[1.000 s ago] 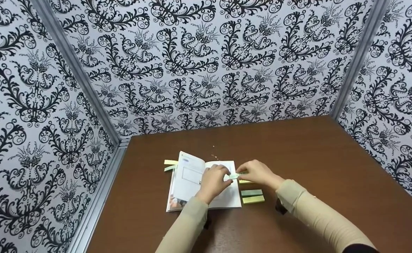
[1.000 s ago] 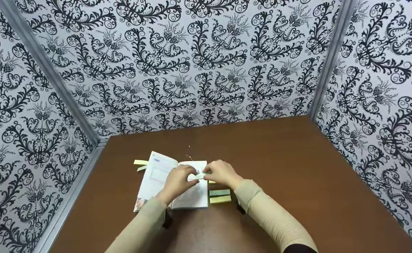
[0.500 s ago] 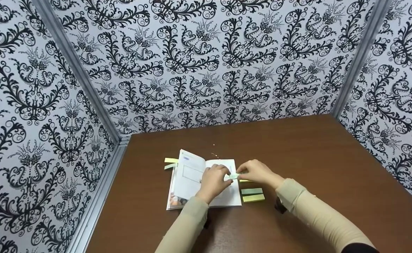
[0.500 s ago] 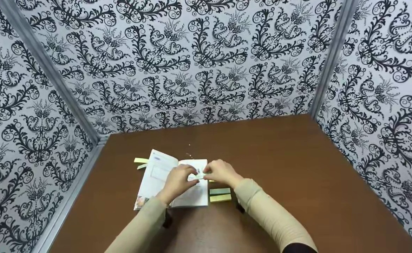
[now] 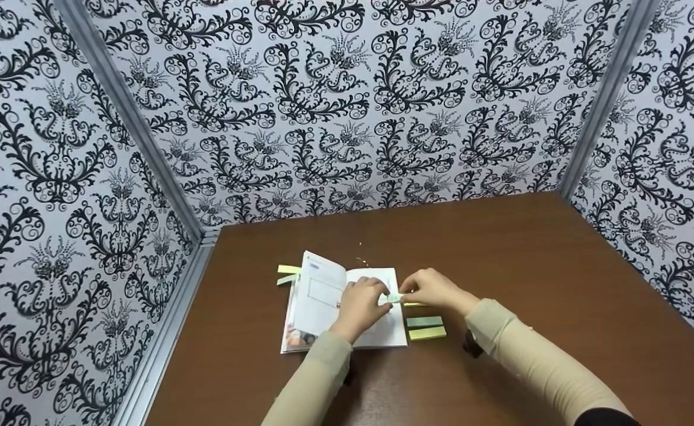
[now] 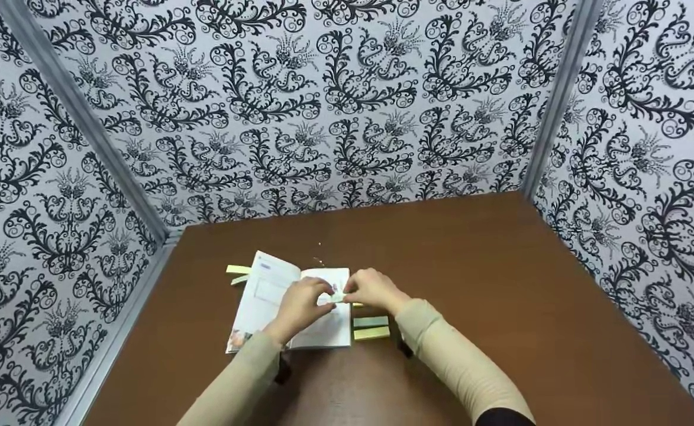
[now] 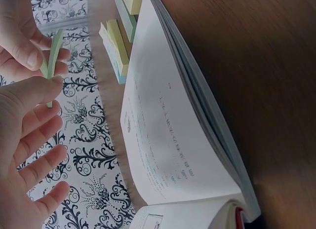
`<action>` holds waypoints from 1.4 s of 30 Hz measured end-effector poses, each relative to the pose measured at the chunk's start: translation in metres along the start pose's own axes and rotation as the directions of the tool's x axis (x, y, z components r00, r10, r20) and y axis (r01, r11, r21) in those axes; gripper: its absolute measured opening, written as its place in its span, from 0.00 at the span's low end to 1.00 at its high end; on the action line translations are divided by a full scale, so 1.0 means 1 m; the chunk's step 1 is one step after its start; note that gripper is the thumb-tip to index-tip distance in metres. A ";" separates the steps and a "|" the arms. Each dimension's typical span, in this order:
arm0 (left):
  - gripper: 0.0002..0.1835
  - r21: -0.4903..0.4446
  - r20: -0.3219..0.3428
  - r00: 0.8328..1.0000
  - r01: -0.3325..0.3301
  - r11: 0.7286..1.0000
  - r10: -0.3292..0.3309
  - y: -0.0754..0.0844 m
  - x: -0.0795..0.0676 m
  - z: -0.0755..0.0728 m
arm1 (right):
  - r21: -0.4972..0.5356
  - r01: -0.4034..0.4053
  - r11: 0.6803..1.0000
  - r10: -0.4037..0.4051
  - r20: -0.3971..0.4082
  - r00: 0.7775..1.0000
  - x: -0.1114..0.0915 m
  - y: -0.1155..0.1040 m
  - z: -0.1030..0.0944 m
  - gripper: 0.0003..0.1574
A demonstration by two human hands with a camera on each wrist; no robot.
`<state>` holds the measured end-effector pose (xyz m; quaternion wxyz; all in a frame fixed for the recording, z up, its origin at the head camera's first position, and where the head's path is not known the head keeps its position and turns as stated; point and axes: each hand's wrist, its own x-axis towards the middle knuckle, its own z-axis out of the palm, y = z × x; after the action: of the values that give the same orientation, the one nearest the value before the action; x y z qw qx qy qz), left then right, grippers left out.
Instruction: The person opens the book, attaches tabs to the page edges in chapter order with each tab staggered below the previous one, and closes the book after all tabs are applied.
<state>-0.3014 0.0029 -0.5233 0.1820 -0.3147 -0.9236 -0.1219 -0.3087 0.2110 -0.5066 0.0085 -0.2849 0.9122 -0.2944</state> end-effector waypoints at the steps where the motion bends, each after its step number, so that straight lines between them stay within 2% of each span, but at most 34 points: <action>1: 0.12 0.000 -0.002 1.000 -0.001 1.000 0.001 0.000 0.000 0.000 | 0.010 0.000 1.000 0.000 0.004 1.000 0.000 0.000 0.000 0.06; 9: 0.11 -0.004 -0.004 1.000 -0.011 1.000 0.011 0.000 -0.002 0.005 | 0.089 -0.008 0.996 0.007 0.019 1.000 -0.002 0.003 0.001 0.06; 26: 0.11 -0.030 -0.006 1.000 -0.007 1.000 0.006 0.000 -0.002 0.005 | 0.091 -0.014 0.996 0.014 -0.001 1.000 -0.004 0.006 -0.002 0.05; 36: 0.11 -0.043 0.064 0.997 0.054 0.998 -0.051 0.002 -0.010 0.009 | 0.088 -0.024 0.996 0.024 -0.001 1.000 -0.014 0.013 -0.010 0.06; 39: 0.11 -0.051 0.074 0.996 0.045 0.998 -0.041 0.006 -0.012 0.011 | 0.088 -0.051 0.995 0.051 -0.006 0.999 -0.017 0.017 -0.013 0.07; 42: 0.12 -0.055 0.067 0.998 0.003 0.999 0.000 0.012 -0.014 0.013 | 0.081 -0.072 0.994 0.074 -0.017 0.997 -0.020 0.023 -0.015 0.07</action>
<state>-0.2869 0.0090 -0.5393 0.1421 -0.3228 -0.9257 -0.1366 -0.3067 0.2443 -0.5093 0.0217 -0.2477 0.9095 -0.3332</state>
